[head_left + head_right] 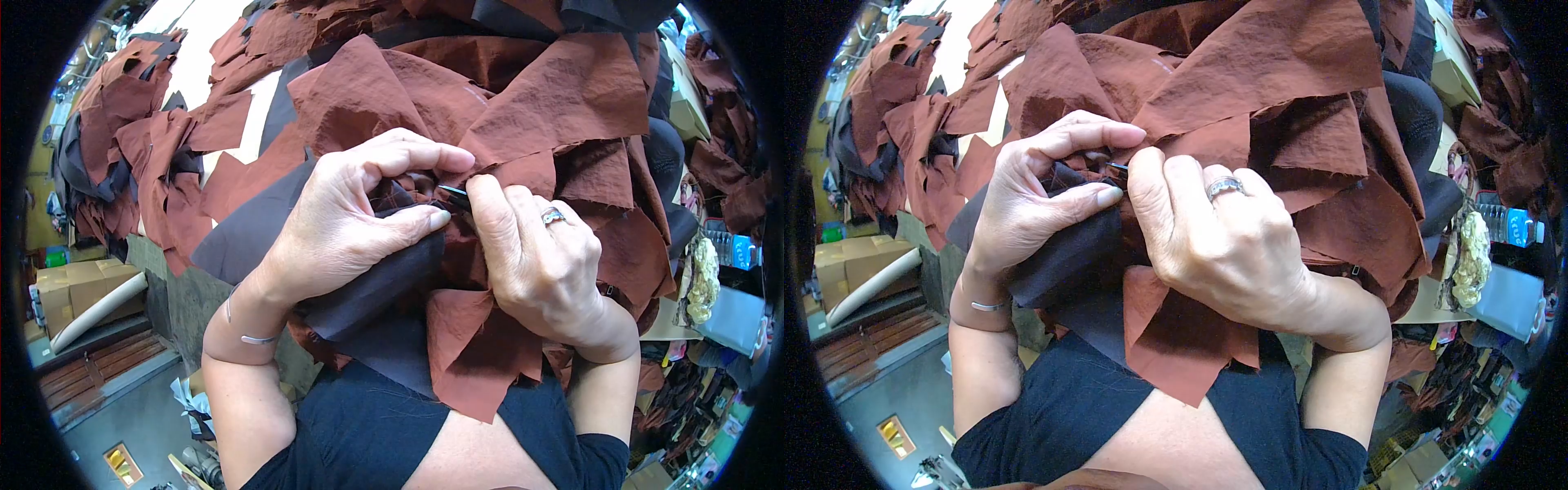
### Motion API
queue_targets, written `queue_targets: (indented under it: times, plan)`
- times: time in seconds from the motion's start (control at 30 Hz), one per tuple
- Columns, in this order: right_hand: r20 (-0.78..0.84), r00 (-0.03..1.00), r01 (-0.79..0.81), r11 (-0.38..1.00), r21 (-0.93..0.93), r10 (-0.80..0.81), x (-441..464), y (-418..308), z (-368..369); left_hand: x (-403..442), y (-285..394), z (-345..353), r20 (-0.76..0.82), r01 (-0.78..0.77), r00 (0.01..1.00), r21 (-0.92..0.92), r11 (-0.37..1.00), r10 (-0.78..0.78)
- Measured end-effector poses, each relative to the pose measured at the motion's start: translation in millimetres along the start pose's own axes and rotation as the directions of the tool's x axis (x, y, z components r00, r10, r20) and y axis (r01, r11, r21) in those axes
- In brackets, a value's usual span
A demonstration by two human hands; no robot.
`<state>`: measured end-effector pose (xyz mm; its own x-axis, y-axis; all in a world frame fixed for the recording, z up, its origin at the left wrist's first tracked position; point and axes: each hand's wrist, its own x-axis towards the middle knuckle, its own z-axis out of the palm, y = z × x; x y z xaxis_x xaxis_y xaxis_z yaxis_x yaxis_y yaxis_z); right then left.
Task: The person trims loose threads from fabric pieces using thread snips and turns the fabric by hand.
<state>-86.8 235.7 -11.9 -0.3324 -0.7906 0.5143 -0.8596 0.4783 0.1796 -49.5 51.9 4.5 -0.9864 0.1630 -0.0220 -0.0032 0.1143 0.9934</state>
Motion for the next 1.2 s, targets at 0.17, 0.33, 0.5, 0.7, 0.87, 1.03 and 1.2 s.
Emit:
queue_targets:
  times: [0.17, 0.33, 0.5, 0.7, 0.87, 1.03, 1.2]
  plan:
    - [-0.025, 0.997, 0.066, 0.989, -0.13, -0.07, 0.0, -0.6, -0.8, 1.5, -3.8, -1.5, 0.017, -0.066, 0.998, 0.09, 0.994, 0.065]
    - [-0.055, 0.995, 0.075, 0.987, -0.145, -0.084, -0.6, -1.6, 0.3, 1.4, -4.3, 0.4, 0.003, -0.094, 0.996, 0.087, 0.992, 0.094]
    - [-0.052, 0.992, 0.106, 0.979, -0.175, -0.117, -0.8, -1.0, -0.5, 0.6, -5.2, 0.7, -0.003, -0.091, 0.996, 0.089, 0.992, 0.092]
    - [0.123, 0.991, 0.075, 0.989, -0.125, -0.06, 1.7, -5.5, -14.4, 0.7, -4.8, -1.6, 0.021, -0.085, 0.996, 0.122, 0.989, 0.083]
    - [0.125, 0.99, 0.082, 0.988, -0.133, -0.065, 3.0, -5.8, -13.9, 0.3, -4.4, -1.0, 0.011, -0.067, 0.998, 0.125, 0.99, 0.066]
    - [0.155, 0.987, 0.056, 0.996, -0.063, -0.045, 2.7, -5.0, -13.4, 0.2, -5.0, -1.6, 0.02, -0.066, 0.998, 0.132, 0.989, 0.064]
    - [0.04, 0.999, -0.021, 0.997, 0.071, 0.018, 2.2, 1.4, -8.3, 0.9, -4.8, -1.3, 0.023, -0.085, 0.996, 0.105, 0.991, 0.083]
